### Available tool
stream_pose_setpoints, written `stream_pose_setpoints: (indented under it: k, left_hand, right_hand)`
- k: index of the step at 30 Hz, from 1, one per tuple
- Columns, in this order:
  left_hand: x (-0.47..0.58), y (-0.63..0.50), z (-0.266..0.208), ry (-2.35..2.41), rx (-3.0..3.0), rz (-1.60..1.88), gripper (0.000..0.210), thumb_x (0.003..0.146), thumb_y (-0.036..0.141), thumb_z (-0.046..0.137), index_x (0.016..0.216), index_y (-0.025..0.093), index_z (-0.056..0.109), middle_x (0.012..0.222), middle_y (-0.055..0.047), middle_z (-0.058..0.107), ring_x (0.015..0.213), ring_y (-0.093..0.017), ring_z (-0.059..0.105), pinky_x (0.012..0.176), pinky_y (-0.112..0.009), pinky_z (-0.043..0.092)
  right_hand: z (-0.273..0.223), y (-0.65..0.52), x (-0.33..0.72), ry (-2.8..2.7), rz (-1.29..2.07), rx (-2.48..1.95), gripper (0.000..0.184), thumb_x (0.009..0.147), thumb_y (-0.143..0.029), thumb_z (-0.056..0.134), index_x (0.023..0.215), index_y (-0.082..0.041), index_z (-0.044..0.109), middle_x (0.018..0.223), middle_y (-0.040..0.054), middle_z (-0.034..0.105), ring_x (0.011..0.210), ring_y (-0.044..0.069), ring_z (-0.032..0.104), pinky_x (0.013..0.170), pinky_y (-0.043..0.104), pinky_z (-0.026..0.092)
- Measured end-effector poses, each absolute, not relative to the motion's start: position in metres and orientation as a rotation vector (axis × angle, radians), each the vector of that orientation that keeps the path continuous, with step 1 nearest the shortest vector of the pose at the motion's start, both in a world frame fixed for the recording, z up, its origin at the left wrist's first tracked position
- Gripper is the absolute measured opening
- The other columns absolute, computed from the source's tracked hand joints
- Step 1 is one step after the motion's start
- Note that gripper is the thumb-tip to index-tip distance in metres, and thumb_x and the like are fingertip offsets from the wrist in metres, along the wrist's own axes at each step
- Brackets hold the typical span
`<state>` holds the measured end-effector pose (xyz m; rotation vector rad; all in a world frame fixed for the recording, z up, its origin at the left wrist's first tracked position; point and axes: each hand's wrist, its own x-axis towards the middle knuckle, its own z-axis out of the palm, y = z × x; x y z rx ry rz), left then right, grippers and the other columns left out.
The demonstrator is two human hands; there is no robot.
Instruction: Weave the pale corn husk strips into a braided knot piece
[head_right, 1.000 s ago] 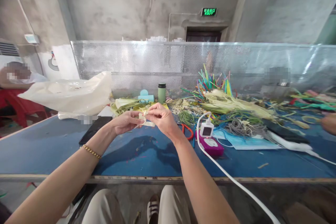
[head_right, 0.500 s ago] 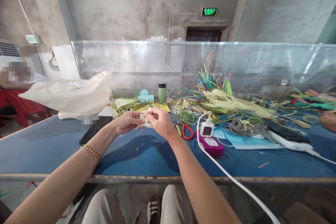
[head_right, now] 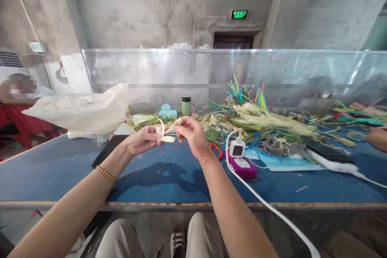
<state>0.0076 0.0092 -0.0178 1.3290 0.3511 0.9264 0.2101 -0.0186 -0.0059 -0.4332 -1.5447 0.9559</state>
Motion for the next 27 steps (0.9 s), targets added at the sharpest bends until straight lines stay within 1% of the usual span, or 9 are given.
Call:
stream_pose_setpoints:
  k: [4,7,9,13,17,20,23,27]
  left_hand:
    - [0.009,0.01,-0.017,0.407,1.31,0.933,0.031,0.068,0.012,0.079,0.097,0.007,0.069,0.068,-0.001,0.061,0.057,-0.008,0.057,0.056,-0.02,0.043]
    - [0.009,0.01,-0.016,0.419,1.291,0.939,0.028,0.067,0.011,0.079,0.094,0.006,0.069,0.071,-0.002,0.063,0.058,-0.008,0.057,0.056,-0.02,0.042]
    - [0.009,0.01,-0.015,0.428,1.295,0.931,0.024,0.067,0.011,0.079,0.088,0.007,0.069,0.072,-0.003,0.064,0.059,-0.008,0.057,0.056,-0.021,0.042]
    - [0.011,0.01,-0.016,0.497,1.31,0.918,0.019,0.065,0.012,0.08,0.08,0.008,0.069,0.066,-0.002,0.062,0.057,-0.007,0.056,0.056,-0.021,0.042]
    - [0.015,0.008,-0.018,0.582,1.343,0.967,0.028,0.06,0.01,0.083,0.083,0.008,0.069,0.069,-0.001,0.062,0.059,-0.007,0.056,0.058,-0.021,0.043]
    - [0.018,0.006,-0.019,0.591,1.375,0.998,0.035,0.058,0.013,0.085,0.089,0.009,0.069,0.07,-0.001,0.063,0.06,-0.007,0.056,0.059,-0.022,0.045]
    - [0.018,0.005,-0.02,0.593,1.368,1.01,0.043,0.058,0.014,0.086,0.096,0.009,0.068,0.071,-0.001,0.064,0.06,-0.008,0.057,0.061,-0.023,0.047]
    - [0.016,0.005,-0.02,0.595,1.384,0.971,0.049,0.058,0.015,0.087,0.103,0.008,0.067,0.071,-0.001,0.064,0.061,-0.008,0.058,0.061,-0.023,0.046]
  right_hand:
    - [-0.005,-0.02,0.209,-1.632,0.909,-0.442,0.017,0.083,-0.035,0.067,0.085,-0.018,0.067,0.067,-0.0003,0.062,0.051,0.008,0.049,0.046,0.023,0.04]
    - [-0.006,-0.021,0.207,-1.675,0.78,-0.502,0.018,0.084,-0.036,0.068,0.083,-0.018,0.069,0.069,0.0003,0.064,0.049,0.008,0.047,0.046,0.023,0.037]
    - [-0.007,-0.02,0.205,-1.698,0.664,-0.521,0.017,0.084,-0.035,0.068,0.082,-0.018,0.07,0.069,0.0001,0.064,0.053,0.008,0.049,0.051,0.023,0.04]
    - [-0.011,-0.016,0.201,-1.811,0.457,-0.521,0.014,0.086,-0.03,0.066,0.086,-0.018,0.073,0.076,0.0021,0.066,0.069,0.012,0.057,0.065,0.026,0.045]
    - [-0.016,-0.01,0.199,-1.926,0.326,-0.584,0.014,0.086,-0.027,0.064,0.084,-0.017,0.074,0.078,0.0032,0.063,0.071,0.013,0.055,0.065,0.026,0.043]
    - [-0.02,-0.004,0.2,-1.917,0.353,-0.712,0.014,0.085,-0.025,0.063,0.081,-0.016,0.074,0.077,0.0037,0.064,0.07,0.013,0.055,0.065,0.026,0.042]
    - [-0.022,0.0,0.203,-1.904,0.481,-0.796,0.018,0.086,-0.028,0.06,0.081,-0.015,0.072,0.076,0.0037,0.066,0.069,0.014,0.056,0.064,0.026,0.041]
    - [-0.021,0.0,0.204,-1.894,0.596,-0.871,0.019,0.084,-0.029,0.059,0.08,-0.014,0.07,0.07,0.0019,0.062,0.064,0.013,0.051,0.059,0.025,0.038]
